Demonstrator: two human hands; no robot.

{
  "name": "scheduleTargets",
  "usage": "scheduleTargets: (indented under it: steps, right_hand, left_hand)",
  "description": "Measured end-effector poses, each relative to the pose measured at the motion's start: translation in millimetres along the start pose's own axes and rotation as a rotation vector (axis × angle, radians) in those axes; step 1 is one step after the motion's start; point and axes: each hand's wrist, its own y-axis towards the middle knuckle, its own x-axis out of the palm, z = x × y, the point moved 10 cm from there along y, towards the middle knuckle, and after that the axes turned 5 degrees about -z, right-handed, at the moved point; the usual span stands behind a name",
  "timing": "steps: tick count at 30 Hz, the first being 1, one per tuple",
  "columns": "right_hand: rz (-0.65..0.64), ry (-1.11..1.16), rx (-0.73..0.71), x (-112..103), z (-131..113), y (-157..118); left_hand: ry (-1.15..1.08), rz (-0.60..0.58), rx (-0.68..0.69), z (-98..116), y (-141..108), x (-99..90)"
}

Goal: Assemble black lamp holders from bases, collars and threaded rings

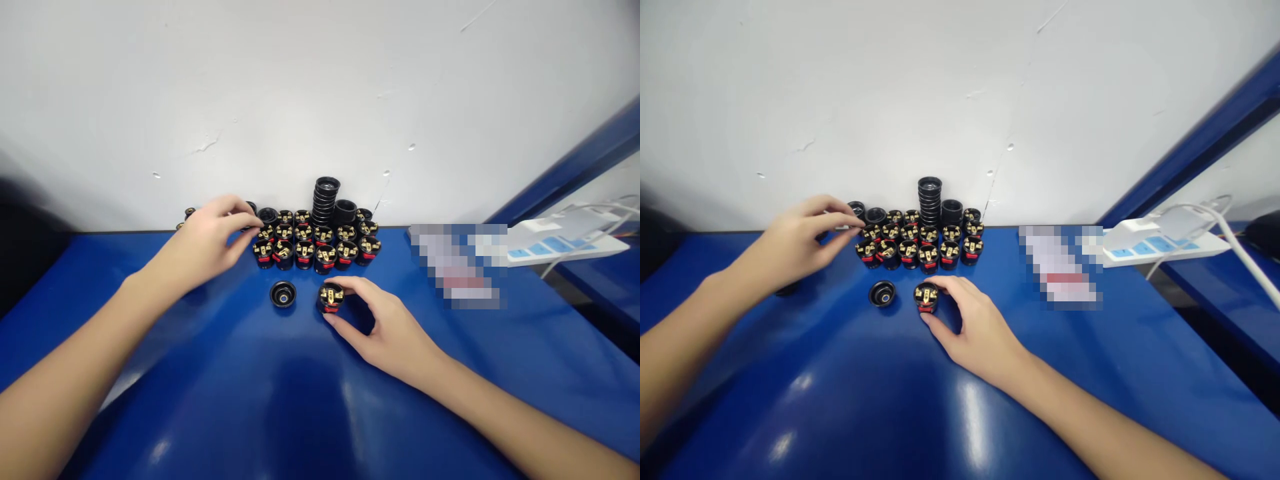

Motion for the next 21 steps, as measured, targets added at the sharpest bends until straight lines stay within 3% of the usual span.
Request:
scheduleTargets:
  steps: [3,6,10,13,17,20,21]
  right_hand:
    - [-0.004,0.002,0.01,0,1,0]
    - [-0.007,0.001,0.013,0,1,0]
    - [-0.007,0.004,0.016,0,1,0]
    - [-0.007,0.005,0.017,0,2,0]
    - [-0.011,0.008,0.012,0,1,-1]
    - [-0.012,0.002,0.006,1,0,-1]
    - [-0.011,0.001,0.005,0,-1,-1]
  left_hand:
    - [0.092,-0.029,0.002,-20,12,14.9]
    - [0.133,-0.063,0.029,-26,17,31.0]
    - [0.105,-0.043,0.007,-30,20,37.0]
    - [0.082,-0.021,-0.017,-27,20,30.2]
    - [0.05,0.028,-0.044,-12,12,1.7]
    - [0.016,-0.024,-0.062,5,-2,-16.6]
    - [0.005,-0.09,-0.055,11,-9,-16.2]
